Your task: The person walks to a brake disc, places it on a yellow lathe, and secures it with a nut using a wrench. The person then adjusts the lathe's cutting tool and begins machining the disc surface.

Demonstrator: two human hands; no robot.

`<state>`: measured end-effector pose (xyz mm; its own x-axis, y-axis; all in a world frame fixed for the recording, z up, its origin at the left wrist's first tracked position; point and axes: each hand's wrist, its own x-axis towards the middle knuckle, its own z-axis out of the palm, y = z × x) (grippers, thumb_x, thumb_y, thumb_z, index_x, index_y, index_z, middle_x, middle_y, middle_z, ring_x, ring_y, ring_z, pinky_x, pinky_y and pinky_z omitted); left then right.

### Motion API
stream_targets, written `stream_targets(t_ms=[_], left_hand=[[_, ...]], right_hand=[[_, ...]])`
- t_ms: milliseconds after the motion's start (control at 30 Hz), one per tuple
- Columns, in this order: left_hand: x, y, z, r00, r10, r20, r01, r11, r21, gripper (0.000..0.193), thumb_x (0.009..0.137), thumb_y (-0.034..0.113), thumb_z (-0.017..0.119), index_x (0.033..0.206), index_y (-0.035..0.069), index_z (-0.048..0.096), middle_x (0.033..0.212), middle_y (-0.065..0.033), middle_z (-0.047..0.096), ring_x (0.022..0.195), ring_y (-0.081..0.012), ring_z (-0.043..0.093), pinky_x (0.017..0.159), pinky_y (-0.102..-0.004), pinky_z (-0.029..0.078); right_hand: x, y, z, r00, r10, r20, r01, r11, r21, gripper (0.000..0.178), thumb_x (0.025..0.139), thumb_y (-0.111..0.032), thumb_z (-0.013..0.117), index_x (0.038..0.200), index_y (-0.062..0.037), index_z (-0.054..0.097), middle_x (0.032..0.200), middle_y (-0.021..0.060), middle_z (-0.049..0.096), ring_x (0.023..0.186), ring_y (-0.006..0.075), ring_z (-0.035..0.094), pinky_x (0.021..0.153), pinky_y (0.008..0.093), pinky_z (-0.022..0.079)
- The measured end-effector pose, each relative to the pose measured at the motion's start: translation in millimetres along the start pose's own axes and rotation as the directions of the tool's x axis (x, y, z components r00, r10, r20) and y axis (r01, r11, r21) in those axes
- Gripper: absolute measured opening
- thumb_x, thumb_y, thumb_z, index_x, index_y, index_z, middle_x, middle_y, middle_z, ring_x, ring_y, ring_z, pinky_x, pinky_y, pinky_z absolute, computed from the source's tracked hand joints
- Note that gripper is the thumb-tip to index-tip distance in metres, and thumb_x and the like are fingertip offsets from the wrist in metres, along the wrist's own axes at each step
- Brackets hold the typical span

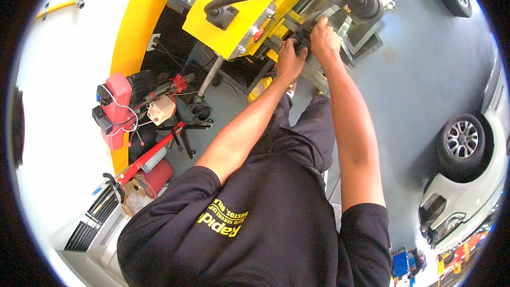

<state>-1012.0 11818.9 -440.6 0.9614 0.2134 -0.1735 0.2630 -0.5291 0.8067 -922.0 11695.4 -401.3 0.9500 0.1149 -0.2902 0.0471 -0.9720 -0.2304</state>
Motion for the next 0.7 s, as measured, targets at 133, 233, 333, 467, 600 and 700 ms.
stream_targets(t_ms=[133, 233, 333, 467, 600, 700], left_hand=[[4.3, -3.7, 3.4, 0.998, -0.055, 0.043, 0.056, 0.998, -0.014, 0.050, 0.085, 0.023, 0.081, 0.120, -0.003, 0.056, 0.121, -0.0287, 0.063, 0.117, -0.0473, 0.059, 0.101, -0.0523, 0.048], [2.6, -1.4, 8.8, 0.996, -0.064, 0.060, 0.064, 0.998, -0.001, 0.052, 0.083, 0.019, 0.083, 0.120, -0.008, 0.057, 0.120, -0.0318, 0.063, 0.115, -0.0495, 0.060, 0.102, -0.0518, 0.047], [8.4, -13.6, 3.1, 0.986, -0.065, 0.152, 0.072, 0.996, -0.042, 0.056, 0.085, 0.021, 0.083, 0.125, -0.008, 0.057, 0.117, -0.0332, 0.065, 0.115, -0.0504, 0.061, 0.101, -0.0509, 0.048], [18.2, -27.7, -0.3, 0.977, -0.040, 0.211, 0.047, 0.998, -0.028, 0.048, 0.085, 0.021, 0.083, 0.117, -0.006, 0.058, 0.111, -0.0313, 0.067, 0.111, -0.0497, 0.062, 0.097, -0.0513, 0.049], [8.1, -9.2, 6.3, 0.995, -0.003, 0.102, -0.004, 0.997, 0.072, 0.049, 0.087, 0.024, 0.083, 0.120, -0.004, 0.059, 0.118, -0.0268, 0.069, 0.112, -0.0451, 0.065, 0.097, -0.0484, 0.051], [5.7, -18.0, 12.4, 0.998, -0.024, 0.065, 0.021, 0.999, 0.045, 0.053, 0.086, 0.024, 0.084, 0.121, -0.005, 0.057, 0.119, -0.0264, 0.068, 0.113, -0.0429, 0.065, 0.098, -0.0468, 0.050]], right_hand=[[4.9, 2.8, -1.0, 0.999, 0.045, 0.004, -0.045, 0.999, 0.025, 0.027, 0.095, -0.014, 0.057, 0.115, 0.0035, 0.048, 0.102, 0.0317, 0.071, 0.091, 0.0460, 0.074, 0.078, 0.0532, 0.060], [8.2, 8.2, -0.6, 0.995, 0.074, 0.062, -0.075, 0.997, 0.010, 0.029, 0.097, -0.017, 0.057, 0.116, 0.0031, 0.049, 0.105, 0.0310, 0.072, 0.092, 0.0450, 0.075, 0.079, 0.0526, 0.061], [8.7, -2.0, -2.4, 0.991, 0.114, 0.074, -0.114, 0.993, -0.001, 0.030, 0.098, -0.019, 0.057, 0.116, 0.0030, 0.049, 0.106, 0.0302, 0.071, 0.094, 0.0432, 0.075, 0.078, 0.0513, 0.061], [3.7, -5.1, -8.6, 0.998, 0.064, 0.027, -0.064, 0.998, 0.014, 0.028, 0.097, -0.018, 0.059, 0.115, 0.0018, 0.050, 0.104, 0.0300, 0.071, 0.093, 0.0435, 0.075, 0.076, 0.0494, 0.061], [1.0, 3.1, -2.0, 0.995, 0.100, -0.001, -0.100, 0.994, 0.047, 0.028, 0.097, -0.018, 0.059, 0.114, 0.0017, 0.050, 0.101, 0.0286, 0.071, 0.091, 0.0434, 0.075, 0.075, 0.0488, 0.061], [0.4, -2.4, -4.2, 0.995, 0.095, -0.005, -0.094, 0.994, 0.054, 0.028, 0.095, -0.017, 0.061, 0.113, 0.0020, 0.050, 0.102, 0.0289, 0.070, 0.091, 0.0436, 0.075, 0.075, 0.0488, 0.061]])
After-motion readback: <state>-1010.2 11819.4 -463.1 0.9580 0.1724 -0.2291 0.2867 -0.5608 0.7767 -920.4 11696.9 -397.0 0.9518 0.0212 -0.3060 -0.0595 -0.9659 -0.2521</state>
